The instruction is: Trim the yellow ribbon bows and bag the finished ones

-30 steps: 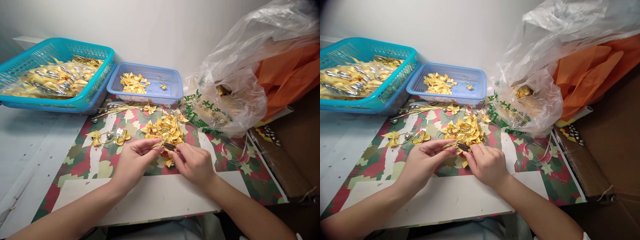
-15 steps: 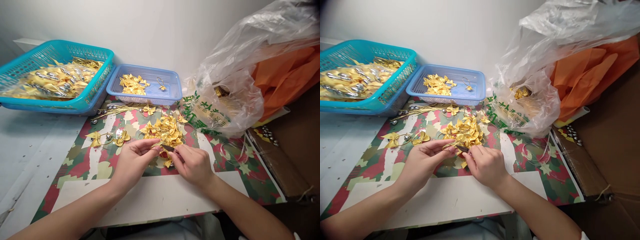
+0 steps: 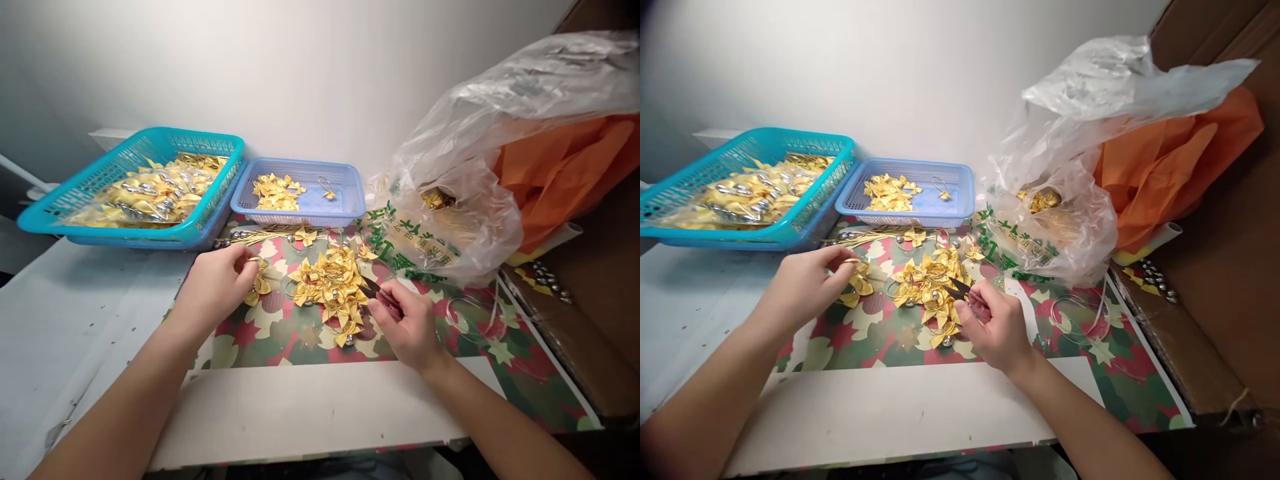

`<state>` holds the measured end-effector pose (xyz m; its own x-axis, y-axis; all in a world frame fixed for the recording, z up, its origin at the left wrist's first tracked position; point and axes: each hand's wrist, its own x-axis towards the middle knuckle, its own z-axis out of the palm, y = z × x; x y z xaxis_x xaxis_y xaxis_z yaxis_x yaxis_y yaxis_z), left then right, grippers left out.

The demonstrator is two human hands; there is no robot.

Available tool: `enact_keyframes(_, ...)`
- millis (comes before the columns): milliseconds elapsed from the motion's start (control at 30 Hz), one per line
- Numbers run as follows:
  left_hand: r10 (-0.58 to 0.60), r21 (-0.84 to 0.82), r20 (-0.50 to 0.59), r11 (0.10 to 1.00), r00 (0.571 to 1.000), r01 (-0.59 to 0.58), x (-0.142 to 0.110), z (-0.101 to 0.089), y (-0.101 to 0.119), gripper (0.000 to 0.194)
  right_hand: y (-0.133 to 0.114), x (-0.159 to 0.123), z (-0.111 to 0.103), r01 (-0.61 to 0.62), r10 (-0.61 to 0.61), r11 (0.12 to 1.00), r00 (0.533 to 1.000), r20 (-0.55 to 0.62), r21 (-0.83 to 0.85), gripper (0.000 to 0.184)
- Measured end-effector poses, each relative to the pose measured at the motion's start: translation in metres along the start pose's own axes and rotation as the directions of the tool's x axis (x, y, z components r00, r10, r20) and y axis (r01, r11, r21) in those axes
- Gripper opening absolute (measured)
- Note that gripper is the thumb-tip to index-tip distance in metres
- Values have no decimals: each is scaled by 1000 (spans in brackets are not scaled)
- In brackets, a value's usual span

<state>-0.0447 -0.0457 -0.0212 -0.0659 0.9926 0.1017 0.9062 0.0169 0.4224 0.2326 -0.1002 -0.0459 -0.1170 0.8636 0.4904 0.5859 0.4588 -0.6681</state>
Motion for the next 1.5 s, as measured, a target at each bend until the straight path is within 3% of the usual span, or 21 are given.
enact_keyframes(100,106,264,-78,961,991,-82,9,0,-8,32,1,-2,2,0,-1,1000,1000,20,19,21)
enact_keyframes(200,246,367,-208,917,947,-157,8,6,8,43,2,-2,2,1,-2,1000,1000,16,26,22)
enact_keyframes(300,324,381,-90,885,942,-268,14,16,32,37,3,-2,2,-8,8,999,1000,10,32,24)
enact_keyframes(433,219,422,10,884,976,-203,38,33,47,39,7,-1,3,-49,47,997,998,28,58,26)
enact_keyframes(500,205,328,2,924,979,-195,48,37,48,36,10,0,3,-78,75,992,997,34,98,29)
enact_keyframes(600,182,-98,-54,977,982,-187,48,32,50,33,10,1,3,-168,167,962,986,25,214,37)
enact_keyframes(700,176,-583,18,801,984,-133,26,22,59,30,4,2,4,-309,294,848,950,104,431,36)
enact_keyframes(800,254,-777,201,630,946,-4,-9,19,71,33,-6,0,10,-394,344,688,916,204,610,38)
enact_keyframes(933,319,-856,411,459,854,240,-40,29,79,31,-12,-3,18,-423,420,632,891,172,650,40)
enact_keyframes(1067,259,-891,453,169,853,422,-45,42,75,39,-11,-1,20,-423,453,603,880,147,676,50)
enact_keyframes(1100,242,-883,469,134,849,450,-45,43,75,39,-11,-1,20,-428,453,587,877,160,687,52)
enact_keyframes(1267,262,-817,575,242,775,524,-51,43,74,34,-15,-2,21,-461,441,554,869,225,693,54)
enact_keyframes(1400,279,-772,636,230,720,593,-57,45,71,29,-14,-8,26,-462,448,662,875,183,590,48)
enact_keyframes(1500,267,-782,622,172,736,599,-59,48,68,29,-13,-11,25,-422,402,756,903,153,501,38)
